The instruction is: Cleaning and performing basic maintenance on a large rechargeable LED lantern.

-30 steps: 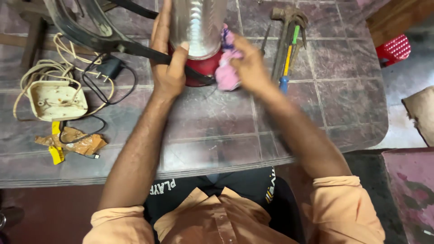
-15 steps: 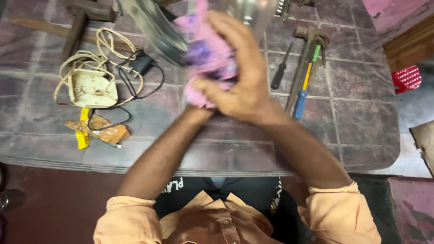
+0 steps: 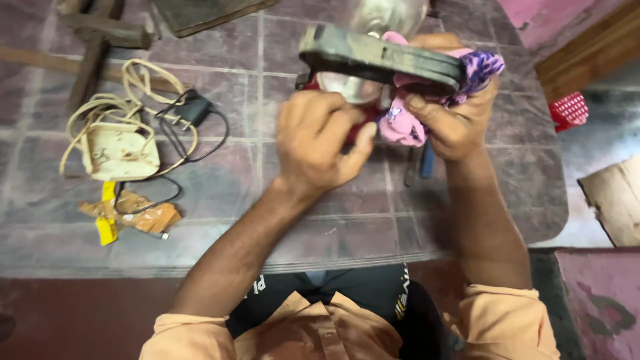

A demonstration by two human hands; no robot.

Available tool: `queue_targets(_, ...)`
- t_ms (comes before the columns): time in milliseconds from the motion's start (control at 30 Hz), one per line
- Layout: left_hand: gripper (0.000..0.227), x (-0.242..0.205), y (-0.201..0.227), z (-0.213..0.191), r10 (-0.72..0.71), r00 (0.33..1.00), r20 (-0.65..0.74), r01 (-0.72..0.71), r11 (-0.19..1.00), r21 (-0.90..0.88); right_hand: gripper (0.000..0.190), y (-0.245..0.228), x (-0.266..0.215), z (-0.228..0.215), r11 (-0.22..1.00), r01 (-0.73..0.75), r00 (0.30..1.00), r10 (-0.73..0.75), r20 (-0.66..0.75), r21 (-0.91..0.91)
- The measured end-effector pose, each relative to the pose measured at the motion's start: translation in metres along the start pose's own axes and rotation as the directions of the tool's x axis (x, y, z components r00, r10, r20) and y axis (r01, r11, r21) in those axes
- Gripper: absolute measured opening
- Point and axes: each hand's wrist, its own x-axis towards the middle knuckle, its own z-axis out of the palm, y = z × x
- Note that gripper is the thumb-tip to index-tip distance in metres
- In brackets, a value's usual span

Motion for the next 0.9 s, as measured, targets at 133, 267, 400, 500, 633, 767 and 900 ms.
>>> queue_targets(133, 0.034, 0.022, 0.009, -0.013, 0.034, 0.962, -0.271, -0.065, 0.992, -0.108, 0.033, -0.018, -0.003, -0.017, 0.942, 0.194, 0.970, -0.143, 0.195, -0.275)
queue_targets(267, 0.047, 0.008, -0.031, -0.002, -0.115, 0.973, -0.200, 0.048, 0.949, -0.311, 0.032, -0.062, -0.008, -0.008, 0.901, 0.231, 0.961, -0.151, 0.232, -0.367)
queue_targets(400, 0.051, 0.005, -0.036, 0.000, -0.193, 0.981, -0.031, 0.156, 0.871, -0.467, 0.031, -0.097, -0.013, -0.007, 0.770, 0.164, 0.985, -0.162, 0.059, -0.617)
queue_targets(500, 0.053, 0.005, -0.036, 0.002, -0.189, 0.982, -0.024, 0.153, 0.859, -0.489, 0.031, -0.108, -0.007, 0.009, 0.591, 0.366, 0.925, -0.314, 0.213, -0.719)
queue_targets(633, 0.053, 0.004, -0.039, 0.002, -0.171, 0.985, -0.007, 0.146, 0.863, -0.484, 0.037, -0.115, 0.000, 0.030, 0.212, 0.577, 0.801, -0.338, 0.494, -0.789)
queue_targets(767, 0.051, 0.000, -0.045, 0.005, -0.184, 0.983, -0.010, 0.157, 0.864, -0.477, 0.032, -0.111, 0.011, 0.045, 0.213, 0.660, 0.728, -0.417, 0.543, -0.721)
queue_targets(900, 0.052, 0.005, -0.039, 0.003, -0.186, 0.983, -0.006, 0.157, 0.847, -0.508, 0.032, -0.118, 0.023, 0.064, 0.146, 0.710, 0.682, -0.388, 0.620, -0.689)
